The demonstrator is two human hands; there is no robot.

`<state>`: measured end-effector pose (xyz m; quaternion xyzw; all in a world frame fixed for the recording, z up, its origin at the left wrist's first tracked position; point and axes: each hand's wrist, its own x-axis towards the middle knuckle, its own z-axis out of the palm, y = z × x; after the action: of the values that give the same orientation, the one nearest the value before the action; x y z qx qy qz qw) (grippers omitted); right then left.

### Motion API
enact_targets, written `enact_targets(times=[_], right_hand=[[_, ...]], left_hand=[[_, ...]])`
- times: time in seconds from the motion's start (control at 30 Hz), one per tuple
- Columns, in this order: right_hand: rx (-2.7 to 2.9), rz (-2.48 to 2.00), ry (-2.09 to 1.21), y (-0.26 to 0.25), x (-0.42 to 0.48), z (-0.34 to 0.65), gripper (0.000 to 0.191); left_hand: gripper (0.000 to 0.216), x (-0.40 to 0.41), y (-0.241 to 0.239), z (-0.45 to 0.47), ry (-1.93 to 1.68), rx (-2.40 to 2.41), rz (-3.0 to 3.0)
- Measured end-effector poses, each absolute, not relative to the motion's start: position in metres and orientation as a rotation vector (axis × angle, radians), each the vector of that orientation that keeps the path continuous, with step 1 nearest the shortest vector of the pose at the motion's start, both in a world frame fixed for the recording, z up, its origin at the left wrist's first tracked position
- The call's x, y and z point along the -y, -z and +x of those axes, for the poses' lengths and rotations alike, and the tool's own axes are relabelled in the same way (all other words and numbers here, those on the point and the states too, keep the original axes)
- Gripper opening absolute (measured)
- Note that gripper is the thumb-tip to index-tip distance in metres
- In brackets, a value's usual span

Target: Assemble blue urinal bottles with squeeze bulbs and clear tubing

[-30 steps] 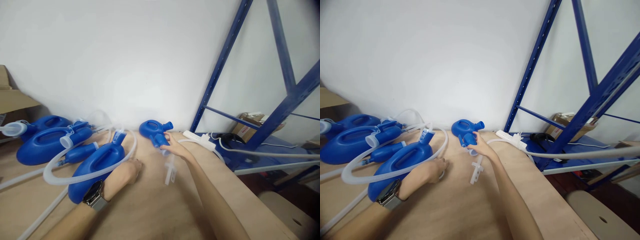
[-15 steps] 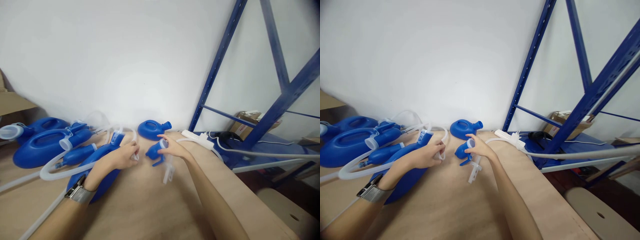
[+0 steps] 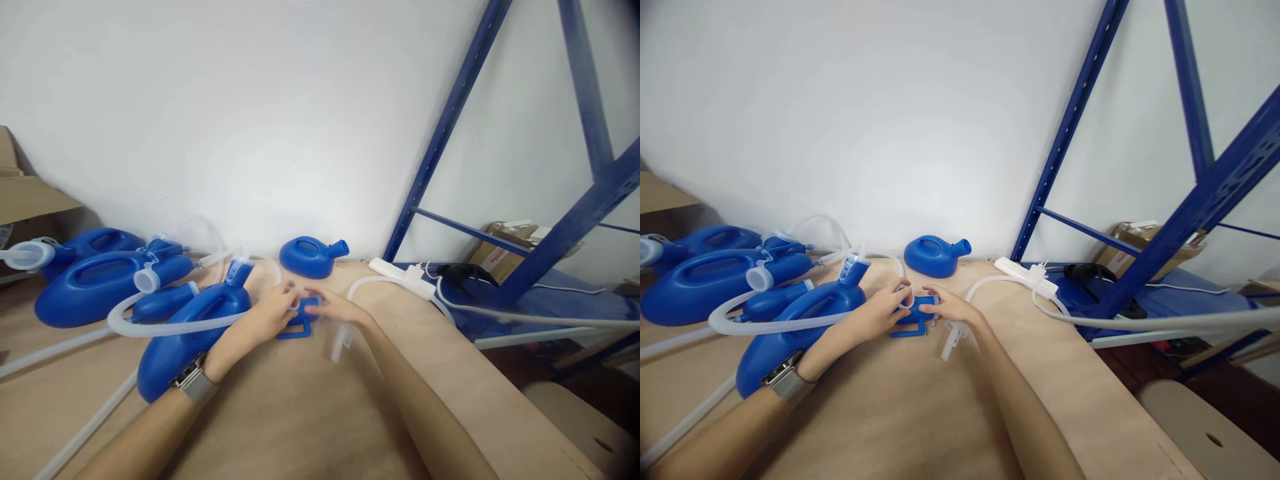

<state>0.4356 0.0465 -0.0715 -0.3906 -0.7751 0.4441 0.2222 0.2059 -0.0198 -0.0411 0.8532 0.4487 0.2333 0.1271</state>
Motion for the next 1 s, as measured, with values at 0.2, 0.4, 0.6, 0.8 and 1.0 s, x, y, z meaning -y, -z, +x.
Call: enact_targets(times=[0.2,0.4,0.6,0.8,1.0], right_hand=[[2.135,-0.886,-1.144,0.052,-0.034,0.430,0.079],[2.039,-1.002,-0.911,0.042,-0.036,0.422,0.068],[1.875,-1.155,-0.803,0.029,-0.054,0.477,0.074],[1.588,-1.253,-0.803,0.021,-0.062,0.519,0.072],[1.560,-1.263,-0.718,0.023,-0.066,0.526,0.052]], left_hand=[[0.040,0.016,0.059,0.215,-0.905,-1.334,2.412],[0.077,-0.001,0.064,0.235,-0.970,-1.367,2.357],[0.119,-0.052,0.058,0.264,-0.818,-1.281,2.446],[0.089,-0.134,0.049,0.277,-0.782,-1.634,2.341],[0.092,-0.167,0.038,0.273,-0.618,-1.696,2.539]])
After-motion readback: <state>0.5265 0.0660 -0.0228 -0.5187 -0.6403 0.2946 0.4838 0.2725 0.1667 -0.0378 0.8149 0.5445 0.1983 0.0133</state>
